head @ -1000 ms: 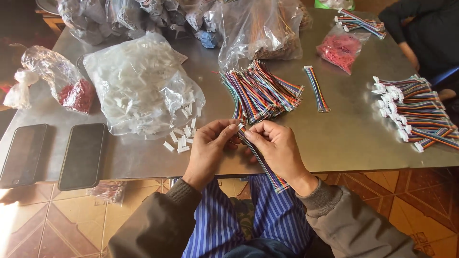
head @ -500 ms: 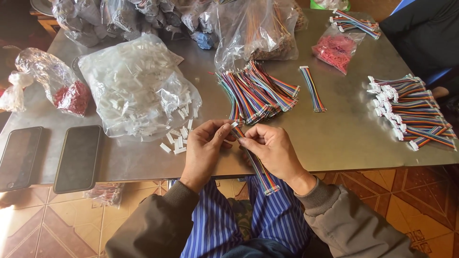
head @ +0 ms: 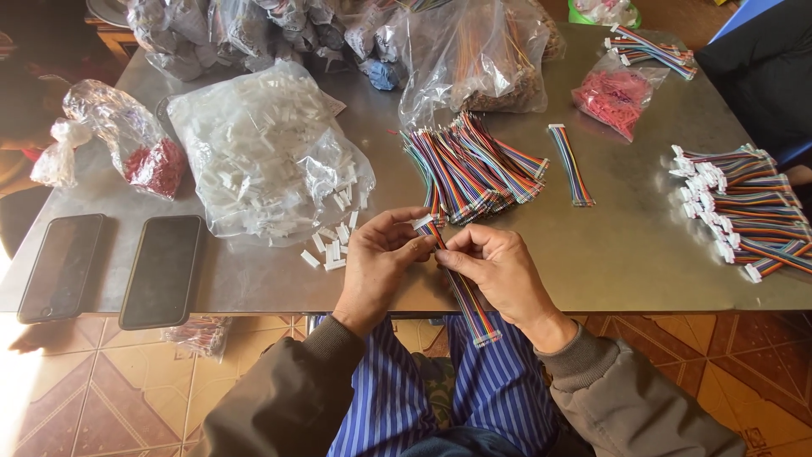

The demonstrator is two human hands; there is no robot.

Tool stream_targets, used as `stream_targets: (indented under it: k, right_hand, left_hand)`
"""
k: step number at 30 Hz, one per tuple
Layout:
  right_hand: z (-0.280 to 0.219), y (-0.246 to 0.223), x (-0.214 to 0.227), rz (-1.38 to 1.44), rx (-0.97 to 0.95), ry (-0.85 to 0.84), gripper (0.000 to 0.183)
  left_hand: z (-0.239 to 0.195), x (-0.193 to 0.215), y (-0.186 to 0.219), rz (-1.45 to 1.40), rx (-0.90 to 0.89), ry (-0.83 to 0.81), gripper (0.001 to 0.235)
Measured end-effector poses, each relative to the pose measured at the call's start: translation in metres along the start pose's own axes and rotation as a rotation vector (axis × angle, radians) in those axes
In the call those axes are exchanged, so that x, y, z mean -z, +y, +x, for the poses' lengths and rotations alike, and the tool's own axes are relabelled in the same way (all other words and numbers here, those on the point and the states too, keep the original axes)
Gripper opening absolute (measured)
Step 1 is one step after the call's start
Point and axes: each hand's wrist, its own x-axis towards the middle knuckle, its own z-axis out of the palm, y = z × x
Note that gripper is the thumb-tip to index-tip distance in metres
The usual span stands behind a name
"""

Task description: Assembling ribbon cables by manually attaching plastic connectors to the ends of the wires.

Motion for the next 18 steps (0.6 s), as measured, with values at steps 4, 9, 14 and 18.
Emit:
stream_targets:
  k: [4, 9, 14, 18]
  right_hand:
    - [0.0, 0.008, 0.001, -0.015, -0.002, -0.007, 0.011]
    - [-0.005, -0.019, -0.009, -0.008, -0.02, -0.037, 0.014]
    - [-0.003, 0.012, 0.003, -0.047, -0.074, -0.05, 0.011]
    - [0.015, -0.01, 0.043, -0.053, -0.02, 0.194, 0.004]
  left_hand:
    - [-0.001, -0.001, 0.003, 0.004, 0.003, -0.009, 0.044]
    - [0.007, 0.007, -0.009, 0.066, -0.036, 0.052, 0.041]
    - [0.005, 0.008, -0.004, 0.043, -0.02, 0.071, 0.044]
    - [-0.002, 0.005, 0.012, 0.183, -0.087, 0.022, 0.052]
